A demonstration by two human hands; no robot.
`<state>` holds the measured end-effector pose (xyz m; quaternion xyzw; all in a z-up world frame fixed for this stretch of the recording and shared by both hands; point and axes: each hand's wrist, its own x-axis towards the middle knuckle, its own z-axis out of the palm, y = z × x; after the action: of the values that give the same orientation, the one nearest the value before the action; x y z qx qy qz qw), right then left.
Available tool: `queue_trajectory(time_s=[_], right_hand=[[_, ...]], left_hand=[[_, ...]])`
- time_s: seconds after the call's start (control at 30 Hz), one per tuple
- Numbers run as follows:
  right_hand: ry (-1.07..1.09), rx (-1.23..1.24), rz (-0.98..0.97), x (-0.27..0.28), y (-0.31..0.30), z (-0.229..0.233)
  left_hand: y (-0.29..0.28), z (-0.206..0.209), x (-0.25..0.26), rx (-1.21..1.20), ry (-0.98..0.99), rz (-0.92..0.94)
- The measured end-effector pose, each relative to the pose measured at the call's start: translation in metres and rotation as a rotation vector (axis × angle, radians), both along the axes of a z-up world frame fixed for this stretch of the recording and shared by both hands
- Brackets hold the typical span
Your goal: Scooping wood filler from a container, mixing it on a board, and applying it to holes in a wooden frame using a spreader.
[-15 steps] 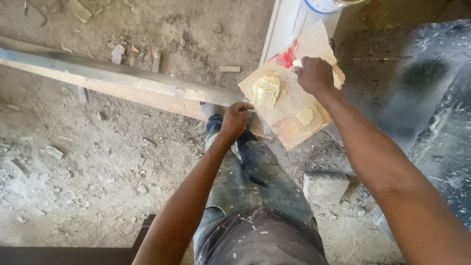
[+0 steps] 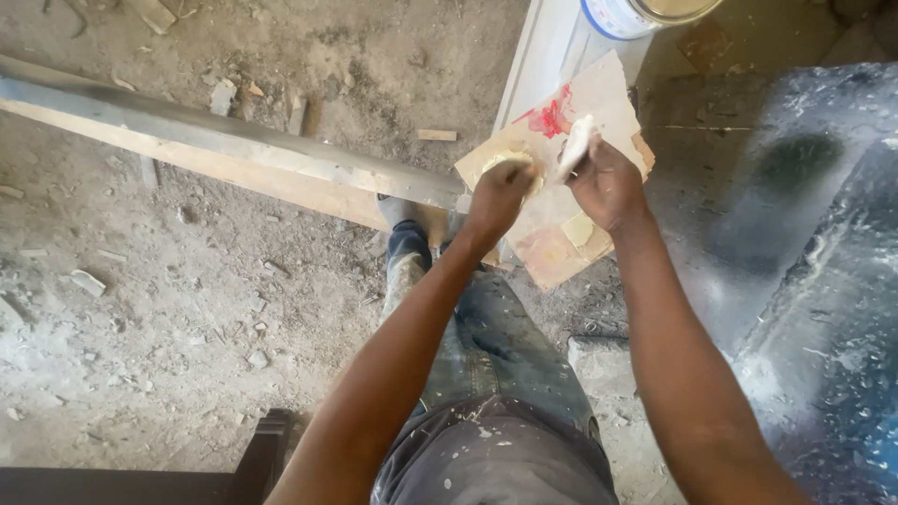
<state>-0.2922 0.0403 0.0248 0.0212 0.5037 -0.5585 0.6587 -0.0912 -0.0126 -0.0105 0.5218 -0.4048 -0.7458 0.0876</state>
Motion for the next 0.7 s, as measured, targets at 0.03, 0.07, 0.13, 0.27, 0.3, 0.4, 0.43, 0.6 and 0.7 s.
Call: queue_trajectory(time_s=[0.03,0.07,0.13,0.27,0.3,0.4,0.43,0.6,0.7], right_hand=[[0.116,-0.006,0.049,0.001,0.006,-0.003],[0.231,-0.011,0.098,0.002,0.013,-0.007],[0.306,-0.021,0.088,0.008,0.012,-0.001],[0.366,0.031,0.047,-0.017,0.042,-0.063],[0.367,0.034,0.036,-0.014,0.037,-0.05],[0.342,0.063,0.019,-0.007,0.028,-0.027],[0.384,0.092,0.058,-0.007,0.026,-0.029],[0.366,0.146,0.073,-0.008,0.014,-0.014],[0.457,0.136,0.141,-0.009,0.011,-0.006]], left_hand=[[-0.004,0.007,-0.012,-0.072,-0.007,-0.034],[-0.008,0.013,-0.026,-0.144,-0.014,-0.068],[-0.009,0.003,-0.04,-0.184,0.006,-0.083],[-0.014,0.0,-0.061,-0.223,0.029,-0.127],[-0.016,-0.002,-0.059,-0.223,0.031,-0.139],[-0.019,-0.013,-0.053,-0.22,0.014,-0.151],[-0.018,-0.02,-0.052,-0.216,0.004,-0.153],[-0.024,-0.028,-0.048,-0.199,-0.01,-0.138],[-0.037,-0.009,-0.042,-0.096,0.059,-0.066]])
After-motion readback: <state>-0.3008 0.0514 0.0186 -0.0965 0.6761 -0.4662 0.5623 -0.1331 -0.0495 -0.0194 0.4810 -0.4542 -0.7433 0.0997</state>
